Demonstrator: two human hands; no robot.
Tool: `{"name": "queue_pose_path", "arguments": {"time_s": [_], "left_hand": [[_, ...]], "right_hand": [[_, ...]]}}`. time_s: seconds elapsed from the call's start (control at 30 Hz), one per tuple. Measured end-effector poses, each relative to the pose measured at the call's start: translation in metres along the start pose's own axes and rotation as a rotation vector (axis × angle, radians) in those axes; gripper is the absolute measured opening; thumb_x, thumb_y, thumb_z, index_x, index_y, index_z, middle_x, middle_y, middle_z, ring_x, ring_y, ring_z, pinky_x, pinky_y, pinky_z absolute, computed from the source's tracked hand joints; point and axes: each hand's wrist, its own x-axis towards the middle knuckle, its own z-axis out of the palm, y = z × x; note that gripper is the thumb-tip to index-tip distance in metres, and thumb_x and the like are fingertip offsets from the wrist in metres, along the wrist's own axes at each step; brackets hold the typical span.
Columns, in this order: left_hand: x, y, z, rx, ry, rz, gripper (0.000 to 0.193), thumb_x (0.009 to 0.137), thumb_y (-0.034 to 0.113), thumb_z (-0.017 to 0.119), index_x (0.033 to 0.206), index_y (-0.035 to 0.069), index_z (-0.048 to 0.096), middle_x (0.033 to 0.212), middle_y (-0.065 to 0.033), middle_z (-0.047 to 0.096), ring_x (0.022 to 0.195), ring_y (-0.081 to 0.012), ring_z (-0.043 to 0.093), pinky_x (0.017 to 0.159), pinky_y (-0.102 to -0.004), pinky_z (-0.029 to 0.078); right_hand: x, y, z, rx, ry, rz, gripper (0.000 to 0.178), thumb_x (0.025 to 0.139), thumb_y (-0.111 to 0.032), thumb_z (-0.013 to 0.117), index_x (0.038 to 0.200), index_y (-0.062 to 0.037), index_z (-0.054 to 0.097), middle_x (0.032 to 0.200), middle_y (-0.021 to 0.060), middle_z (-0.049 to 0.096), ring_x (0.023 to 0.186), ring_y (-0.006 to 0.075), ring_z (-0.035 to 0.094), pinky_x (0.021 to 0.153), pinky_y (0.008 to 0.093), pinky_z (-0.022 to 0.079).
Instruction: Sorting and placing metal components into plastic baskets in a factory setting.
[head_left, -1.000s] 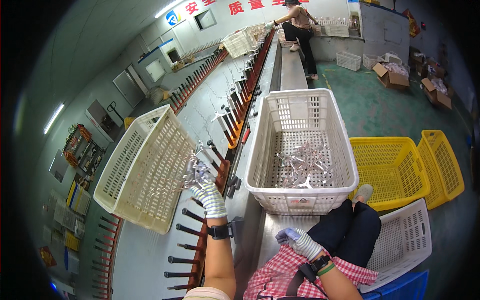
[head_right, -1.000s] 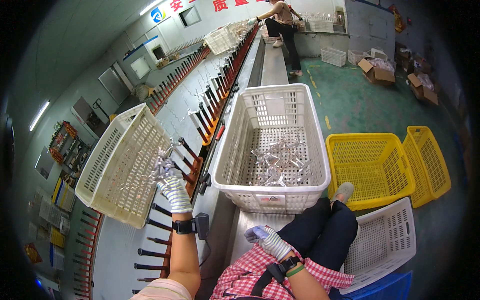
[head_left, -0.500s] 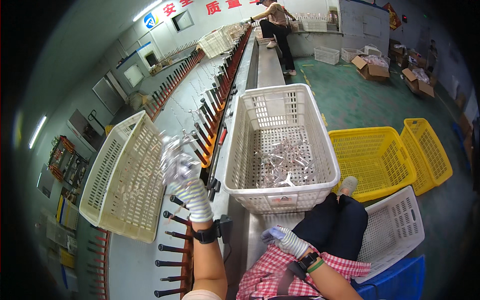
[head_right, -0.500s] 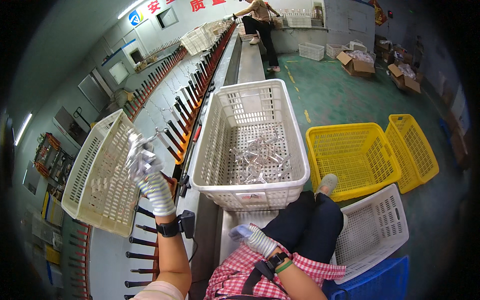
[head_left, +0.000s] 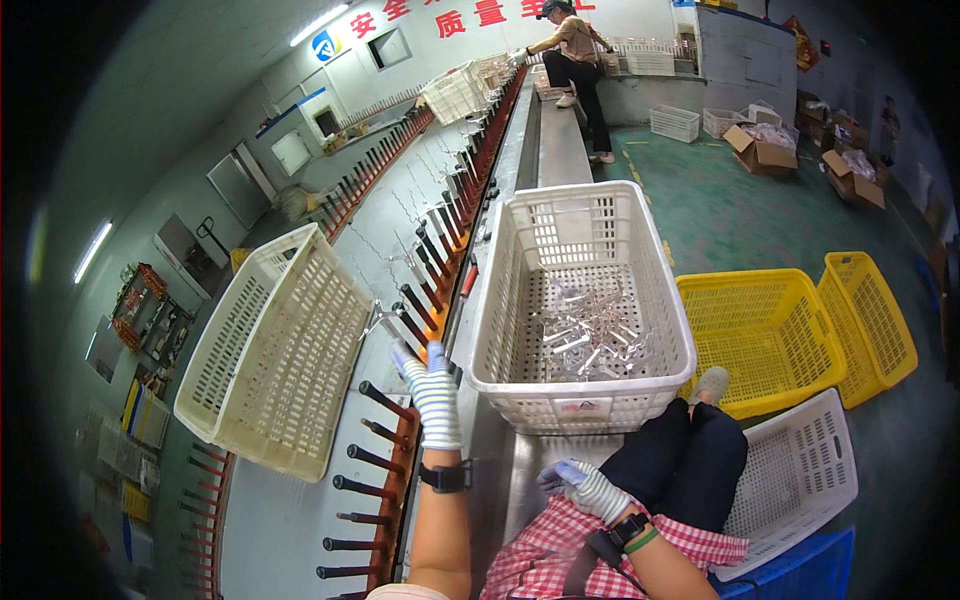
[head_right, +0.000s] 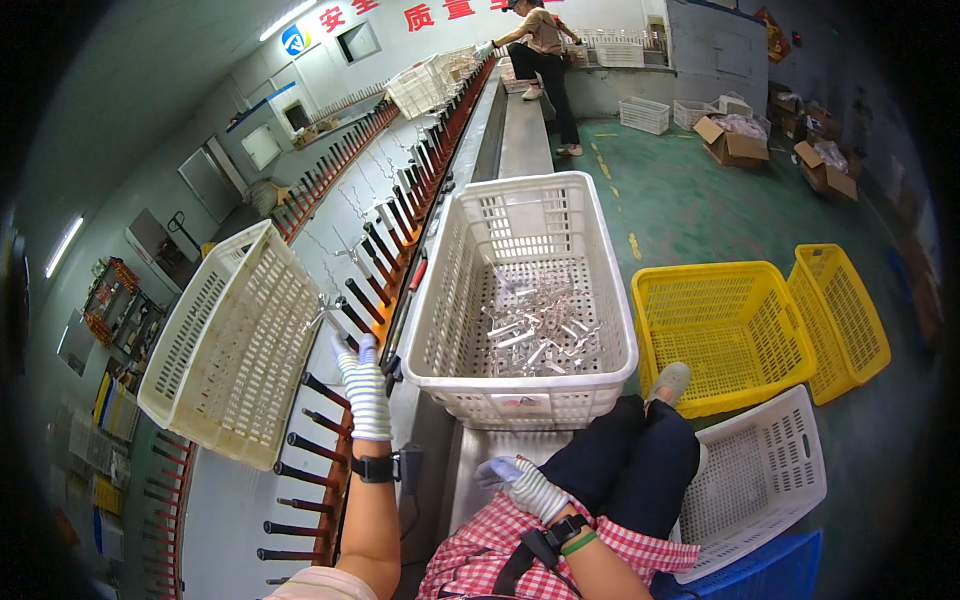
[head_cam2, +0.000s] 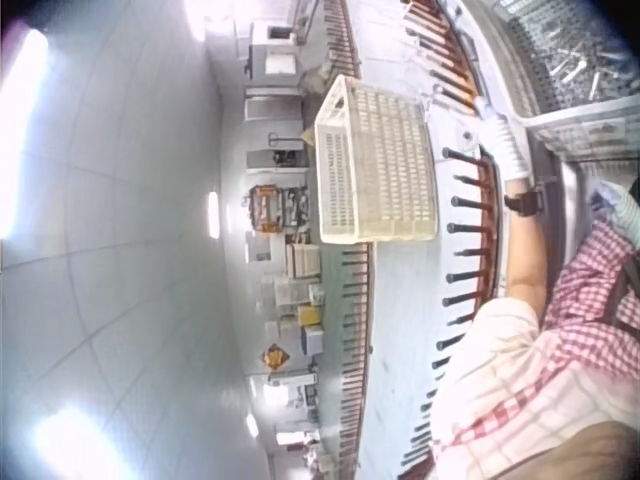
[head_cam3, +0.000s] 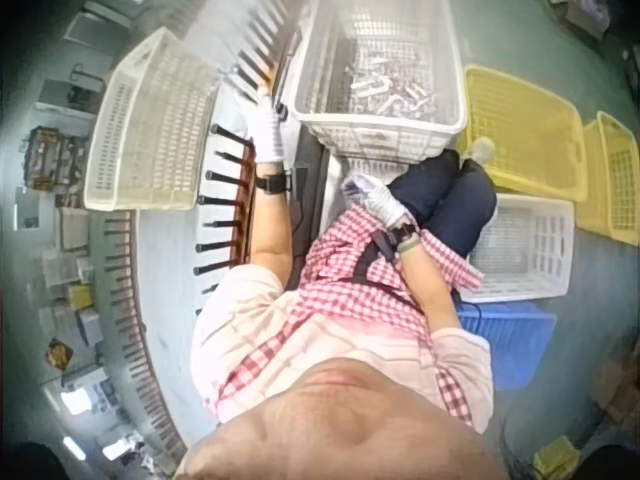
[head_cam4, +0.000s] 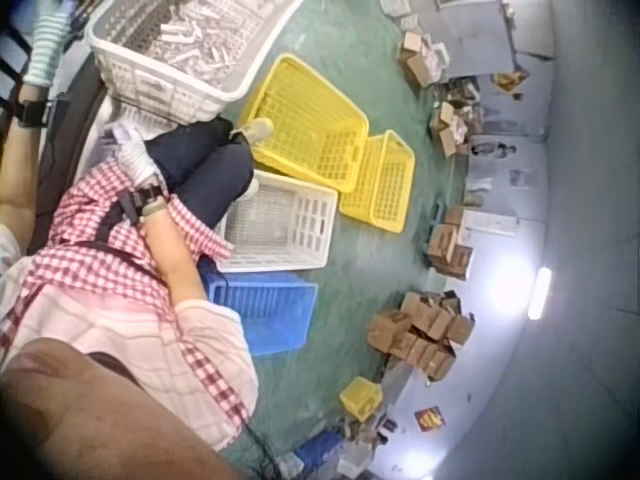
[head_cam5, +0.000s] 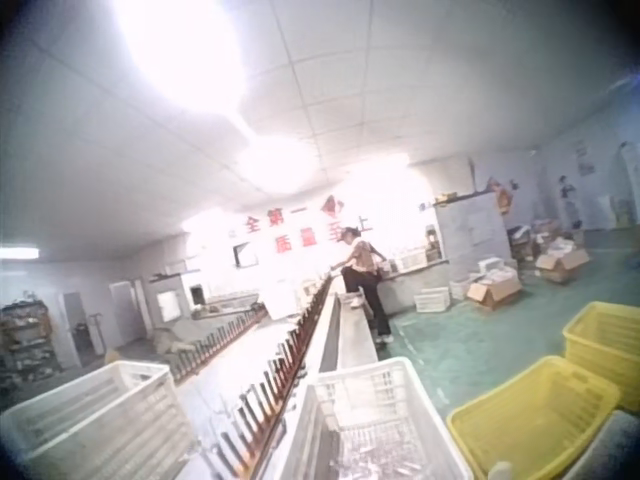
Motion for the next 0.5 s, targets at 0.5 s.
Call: {"name": "queue_pose_path", "arguments": {"time_s": [0.5], "left_hand": [[0.039,0.026,-0.031,-0.229,0.139,0.119,0.022,0.088,0.008,0.049,0.107,0.002,0.057,0.092,-0.0028,0.058,0.075,-0.0094,0.048,0.069,-0.0241,0.041]], "right_hand": [[-0.005,-0.001,0.003,0.109,0.019,0.017,0.038,0.088,-0.032,0.05,0.1,0.0023,0.058,0.092,0.012,0.062,0.084,0.021,0.06,0.081,0.0347,0.045]]}}
